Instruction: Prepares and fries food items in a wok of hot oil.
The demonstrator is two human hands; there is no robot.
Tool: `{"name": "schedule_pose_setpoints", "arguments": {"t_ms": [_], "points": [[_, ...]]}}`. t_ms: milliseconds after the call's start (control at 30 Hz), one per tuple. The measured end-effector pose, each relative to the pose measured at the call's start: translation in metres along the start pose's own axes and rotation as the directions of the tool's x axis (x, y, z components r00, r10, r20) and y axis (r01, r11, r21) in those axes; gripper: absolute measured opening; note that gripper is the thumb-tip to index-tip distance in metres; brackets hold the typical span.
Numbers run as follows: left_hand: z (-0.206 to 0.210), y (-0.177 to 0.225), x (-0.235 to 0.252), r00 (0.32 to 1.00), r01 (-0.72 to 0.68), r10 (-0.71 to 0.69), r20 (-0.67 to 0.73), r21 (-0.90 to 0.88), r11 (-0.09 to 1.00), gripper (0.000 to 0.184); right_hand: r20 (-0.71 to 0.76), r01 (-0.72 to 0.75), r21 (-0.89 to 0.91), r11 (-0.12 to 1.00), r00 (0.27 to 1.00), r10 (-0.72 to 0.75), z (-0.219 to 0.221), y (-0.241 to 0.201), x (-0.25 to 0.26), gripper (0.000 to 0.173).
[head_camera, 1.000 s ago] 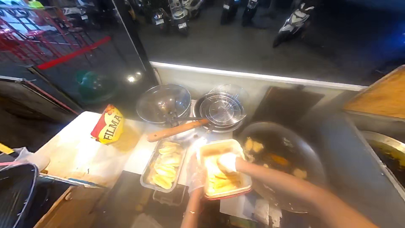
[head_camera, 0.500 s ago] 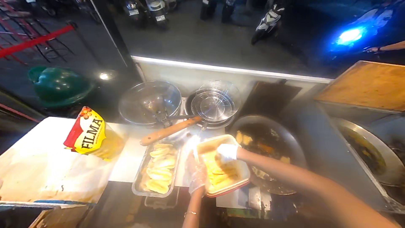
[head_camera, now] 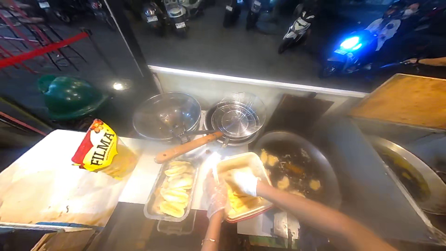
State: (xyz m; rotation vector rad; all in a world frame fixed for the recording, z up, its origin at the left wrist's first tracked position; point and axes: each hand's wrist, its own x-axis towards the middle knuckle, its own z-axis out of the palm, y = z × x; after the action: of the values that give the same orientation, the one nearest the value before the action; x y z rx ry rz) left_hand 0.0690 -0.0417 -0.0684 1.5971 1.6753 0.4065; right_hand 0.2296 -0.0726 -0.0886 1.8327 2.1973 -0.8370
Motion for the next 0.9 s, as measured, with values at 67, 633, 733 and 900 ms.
{"name": "schedule_pose_setpoints", "arguments": {"t_ms": [67,633,733,900], "points": [[0.002,-0.001,-0.001,1.000,0.000,0.001,-0.008,0.020,1.000,0.052,0.019,0.012,0.028,1.000,1.000,-0.012,-0.001,-0.005,0.002,0.045],[0.004,-0.003,0.005,1.000,-0.003,0.003,-0.030,-0.014,1.000,0.053,0.049,-0.258,-0.009,0.966,0.965,0.258,-0.031,-0.033,0.006,0.036],[0.005,-0.005,0.003,1.000,-0.005,0.004,-0.017,-0.036,0.999,0.054,0.123,-0.231,0.022,0.973,0.966,0.227,-0.030,-0.029,0.008,0.035],[0.002,-0.002,0.003,0.999,-0.005,0.004,-0.037,-0.032,0.999,0.052,-0.050,-0.518,0.230,0.824,0.839,0.541,-0.021,-0.013,0.013,0.038]]}}
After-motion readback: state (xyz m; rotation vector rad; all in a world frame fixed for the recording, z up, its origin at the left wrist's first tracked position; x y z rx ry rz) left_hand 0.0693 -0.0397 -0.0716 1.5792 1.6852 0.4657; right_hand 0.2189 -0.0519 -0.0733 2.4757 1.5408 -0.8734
